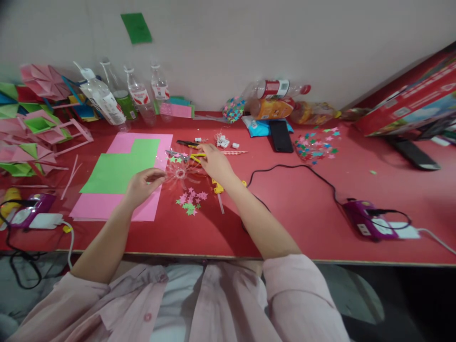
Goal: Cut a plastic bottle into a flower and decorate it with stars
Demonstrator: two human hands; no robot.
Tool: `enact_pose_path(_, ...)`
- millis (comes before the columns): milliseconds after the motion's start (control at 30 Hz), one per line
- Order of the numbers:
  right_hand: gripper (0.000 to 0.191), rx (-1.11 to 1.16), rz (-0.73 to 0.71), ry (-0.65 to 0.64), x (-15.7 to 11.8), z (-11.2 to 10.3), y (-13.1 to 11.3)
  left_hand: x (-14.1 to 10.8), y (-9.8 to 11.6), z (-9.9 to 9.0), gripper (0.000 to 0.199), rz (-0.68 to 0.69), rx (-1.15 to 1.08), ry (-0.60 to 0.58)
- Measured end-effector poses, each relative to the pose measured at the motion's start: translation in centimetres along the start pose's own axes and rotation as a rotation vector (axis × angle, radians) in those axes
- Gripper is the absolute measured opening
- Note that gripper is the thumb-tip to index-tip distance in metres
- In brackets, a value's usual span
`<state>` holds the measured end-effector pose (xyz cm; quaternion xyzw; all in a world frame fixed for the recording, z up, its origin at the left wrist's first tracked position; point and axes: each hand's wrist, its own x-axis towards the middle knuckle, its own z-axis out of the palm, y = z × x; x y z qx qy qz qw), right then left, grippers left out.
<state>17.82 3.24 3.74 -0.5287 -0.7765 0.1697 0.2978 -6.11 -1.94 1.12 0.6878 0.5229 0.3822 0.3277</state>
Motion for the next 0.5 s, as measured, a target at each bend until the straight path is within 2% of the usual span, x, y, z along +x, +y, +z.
enact_pose_path(133, 0.026, -0.011, -0.011, 0.1, -1.4, -1.4, -0.2, 0.1, 0.1, -0.1, 0.015, -0.019, 0.013, 0.008)
enact_pose_path(200, 0.019, -0.024, -0.053, 0.099, -2.7, -1.9, -0.2, 0.1, 0.2, -0.4, 0.016, -0.02, 0.036, 0.017)
enact_pose_path(267, 0.013, -0.046, -0.132, -0.012, -4.2, -2.1, -0.2, 0.1, 0.6, -0.9, 0.016, 0.0, 0.07, 0.071)
enact_pose_path(333, 0.01, -0.114, -0.236, -0.165, -5.6, -1.8, -0.2, 0.1, 1.3, -1.3, 0.015, 0.062, 0.112, 0.212)
enact_pose_path(433, 0.012, -0.255, -0.348, -0.292, -7.2, -0.7, -0.2, -0.1, 3.0, -1.6, 0.01, 0.124, 0.17, 0.389)
enact_pose_path(500, 0.014, -0.318, -0.371, -0.302, -8.0, 0.1, -0.2, -0.4, 4.4, -1.7, 0.015, 0.164, 0.189, 0.35)
